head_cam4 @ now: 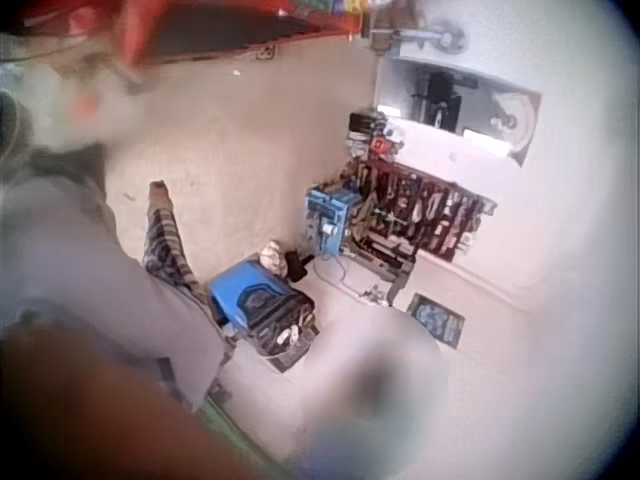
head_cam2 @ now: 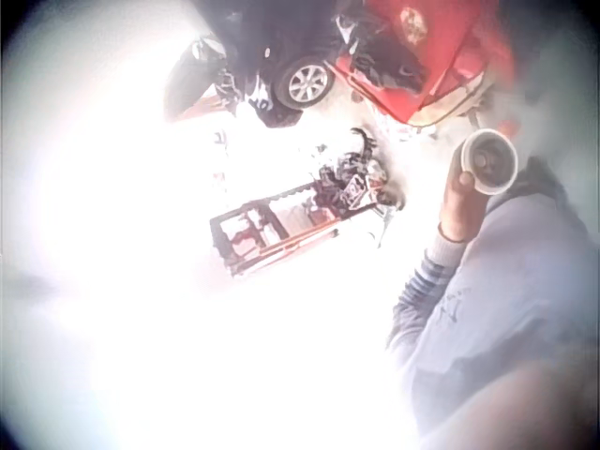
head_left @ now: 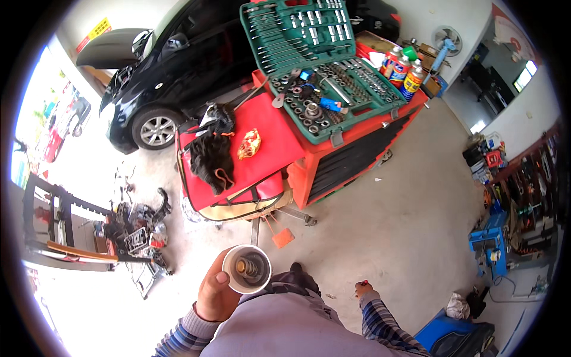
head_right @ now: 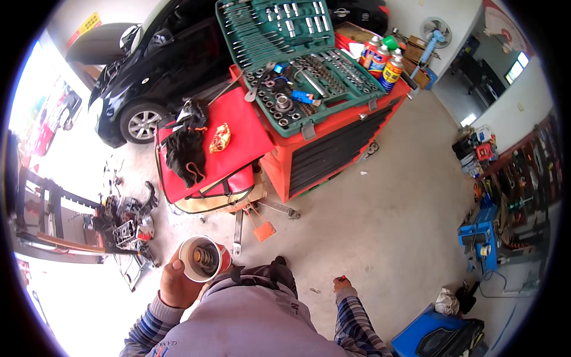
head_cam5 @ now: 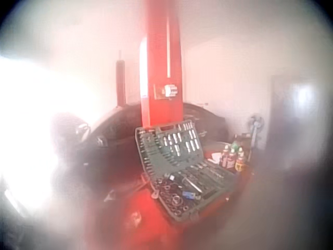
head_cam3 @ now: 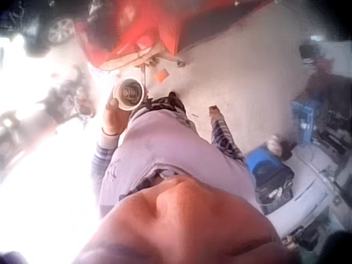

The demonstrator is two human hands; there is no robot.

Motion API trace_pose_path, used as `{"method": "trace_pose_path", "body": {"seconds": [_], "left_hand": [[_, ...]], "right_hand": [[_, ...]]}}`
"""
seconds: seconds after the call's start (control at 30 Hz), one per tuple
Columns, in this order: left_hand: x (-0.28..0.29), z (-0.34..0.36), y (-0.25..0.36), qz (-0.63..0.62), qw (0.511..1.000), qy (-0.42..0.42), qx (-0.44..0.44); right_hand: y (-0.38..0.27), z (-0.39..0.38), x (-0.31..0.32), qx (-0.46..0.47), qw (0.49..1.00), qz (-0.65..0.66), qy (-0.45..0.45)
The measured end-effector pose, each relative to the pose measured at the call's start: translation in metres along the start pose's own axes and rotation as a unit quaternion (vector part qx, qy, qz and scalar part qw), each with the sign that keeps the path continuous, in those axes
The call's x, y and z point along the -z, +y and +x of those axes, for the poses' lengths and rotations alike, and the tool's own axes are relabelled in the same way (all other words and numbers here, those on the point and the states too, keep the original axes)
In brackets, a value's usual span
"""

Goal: The person holds a small white cup containing a carburetor component and uses a thin metal tool to clean the internal parts. They repeatedly insert the tool into the component, rotating and scraping the interior surfaces. The person sits on the floor during the process and briefly places the tool on a wooden block before resuming the cleaning.

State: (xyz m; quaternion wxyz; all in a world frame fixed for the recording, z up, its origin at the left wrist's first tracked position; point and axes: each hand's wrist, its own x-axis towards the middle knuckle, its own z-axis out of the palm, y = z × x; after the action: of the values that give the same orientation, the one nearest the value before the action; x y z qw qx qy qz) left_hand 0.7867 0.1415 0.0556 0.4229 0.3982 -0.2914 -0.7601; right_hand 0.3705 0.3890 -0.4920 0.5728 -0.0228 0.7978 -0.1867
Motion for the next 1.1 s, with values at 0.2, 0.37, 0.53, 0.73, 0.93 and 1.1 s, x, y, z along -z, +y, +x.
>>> {"method": "trace_pose_path", "body": {"seconds": [0.2,0.37,0.53,0.73,0.93,1.1], "left_hand": [[0.053,-0.025,0.009,-0.038,0.997,0.065,-0.036],[0.106,-0.042,0.031,-0.077,0.992,0.079,-0.055],[0.181,-0.048,0.065,-0.039,0.988,0.129,-0.075],[0.258,-0.048,0.114,-0.009,0.995,0.086,-0.055],[0.267,-0.039,0.126,-0.001,0.987,0.126,-0.098],[0.237,-0.037,0.100,-0.057,0.967,0.203,-0.140]], "right_hand": [[-0.052,-0.003,-0.034,-0.005,0.996,-0.081,-0.045],[-0.135,-0.026,-0.070,0.129,0.948,-0.285,0.048],[-0.269,-0.167,-0.154,0.254,0.929,-0.220,0.154],[-0.475,-0.305,-0.136,0.555,0.764,-0.112,0.311],[-0.647,-0.351,-0.156,0.600,0.662,-0.317,0.318],[-0.688,-0.302,-0.140,0.580,0.623,-0.444,0.279]]}}
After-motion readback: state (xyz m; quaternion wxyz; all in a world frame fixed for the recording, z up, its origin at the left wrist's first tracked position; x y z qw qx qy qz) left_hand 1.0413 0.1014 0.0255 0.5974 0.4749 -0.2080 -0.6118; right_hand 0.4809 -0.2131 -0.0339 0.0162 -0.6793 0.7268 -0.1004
